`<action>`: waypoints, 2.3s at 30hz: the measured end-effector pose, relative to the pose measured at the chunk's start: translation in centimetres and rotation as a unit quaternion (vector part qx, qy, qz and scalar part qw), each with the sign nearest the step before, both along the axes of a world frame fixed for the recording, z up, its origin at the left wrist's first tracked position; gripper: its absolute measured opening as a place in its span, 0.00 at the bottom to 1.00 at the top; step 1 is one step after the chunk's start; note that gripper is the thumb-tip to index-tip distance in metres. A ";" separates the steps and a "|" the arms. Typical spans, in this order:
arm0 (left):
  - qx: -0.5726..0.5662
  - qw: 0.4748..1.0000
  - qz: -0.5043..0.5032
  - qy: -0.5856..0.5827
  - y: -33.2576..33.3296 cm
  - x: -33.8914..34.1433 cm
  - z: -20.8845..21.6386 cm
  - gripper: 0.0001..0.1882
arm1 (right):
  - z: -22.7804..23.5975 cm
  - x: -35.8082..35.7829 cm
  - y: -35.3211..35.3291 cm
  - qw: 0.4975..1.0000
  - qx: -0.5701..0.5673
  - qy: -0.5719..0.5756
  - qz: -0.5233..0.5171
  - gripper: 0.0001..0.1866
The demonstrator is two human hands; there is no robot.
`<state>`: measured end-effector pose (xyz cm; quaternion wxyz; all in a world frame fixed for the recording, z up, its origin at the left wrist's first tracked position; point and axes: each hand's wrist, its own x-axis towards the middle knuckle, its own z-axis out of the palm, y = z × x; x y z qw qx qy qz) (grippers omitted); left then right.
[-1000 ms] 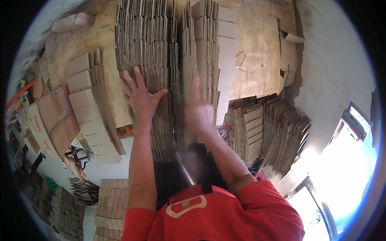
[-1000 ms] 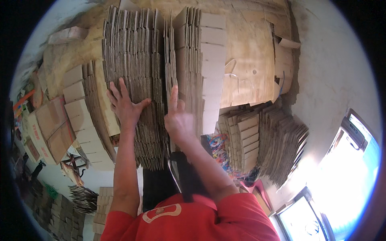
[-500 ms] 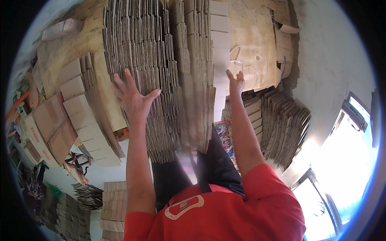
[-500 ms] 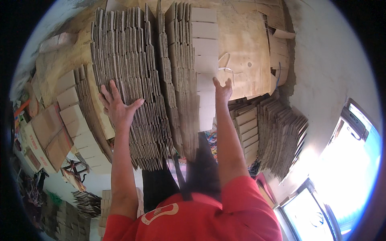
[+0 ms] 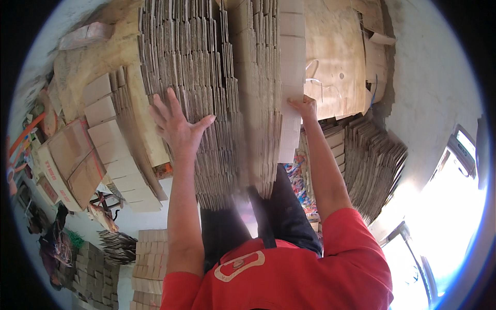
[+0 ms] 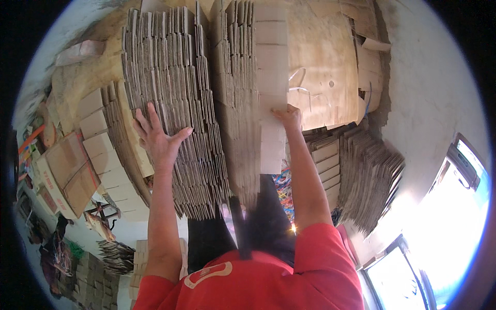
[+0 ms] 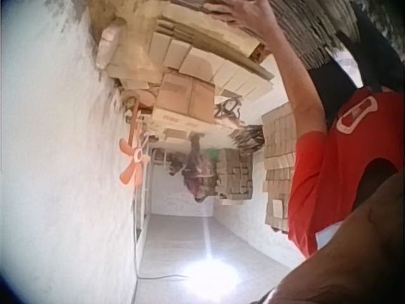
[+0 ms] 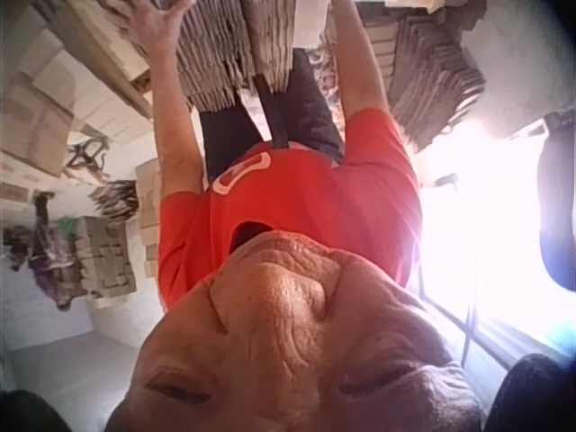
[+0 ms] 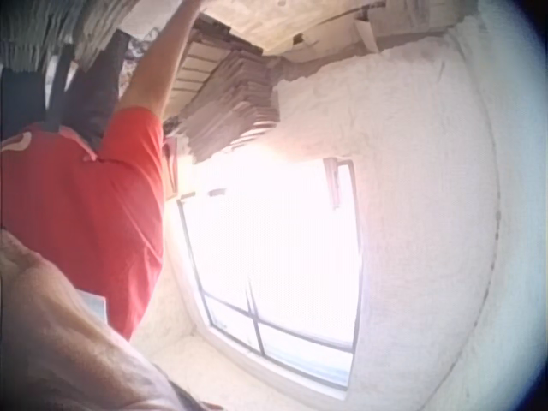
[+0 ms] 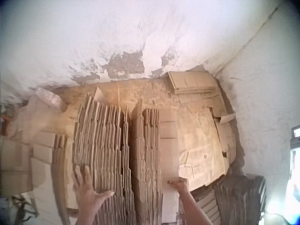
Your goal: The person sits on the floor and uses a utility knife to cut and separate flat cardboard pieces. They then stack the pieces, align them, and tie the stack together with a plastic tie.
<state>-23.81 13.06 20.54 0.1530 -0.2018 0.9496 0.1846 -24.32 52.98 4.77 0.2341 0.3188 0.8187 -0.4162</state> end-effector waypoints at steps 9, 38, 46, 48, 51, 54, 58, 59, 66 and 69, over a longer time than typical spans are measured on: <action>-0.037 0.999 -0.026 0.028 -0.7 0.6 -1.5 0.69 | 15.5 0.8 -17.5 0.972 -0.049 0.095 0.207 0.48; 0.476 0.826 0.282 -0.107 -8.5 -2.8 -1.2 0.41 | 9.0 -3.5 -18.5 0.942 -0.330 0.048 -0.028 0.47; 0.493 0.811 0.284 -0.133 -7.1 -3.1 1.1 0.49 | 10.4 -3.3 -17.9 0.977 -0.208 0.055 0.002 0.34; 0.489 0.813 0.289 -0.128 -6.8 -2.4 2.9 0.45 | 12.9 -3.3 -18.3 0.983 -0.124 0.112 0.079 0.36; 0.508 0.810 0.289 -0.048 -7.8 0.1 3.7 0.37 | 17.5 -4.2 -19.6 0.975 -0.084 0.164 0.124 0.39; 0.512 0.823 0.244 -0.015 -7.9 -0.8 8.1 0.37 | 21.7 -5.6 -20.2 0.969 -0.100 0.194 0.114 0.42; 0.505 0.837 0.197 0.074 -9.0 -3.3 14.5 0.36 | 29.2 -9.6 -22.0 0.944 -0.174 0.268 0.081 0.43; 0.497 0.842 0.196 0.077 -9.5 -4.4 16.5 0.36 | 30.8 -10.9 -22.2 0.933 -0.180 0.297 0.093 0.42; 0.354 0.871 0.024 0.338 -10.7 -13.0 25.3 0.25 | 42.6 -19.5 -22.8 0.842 -0.235 0.453 0.177 0.26; 0.370 0.858 -0.014 0.355 -11.1 -15.5 26.8 0.29 | 45.5 -21.8 -23.1 0.822 -0.235 0.491 0.166 0.27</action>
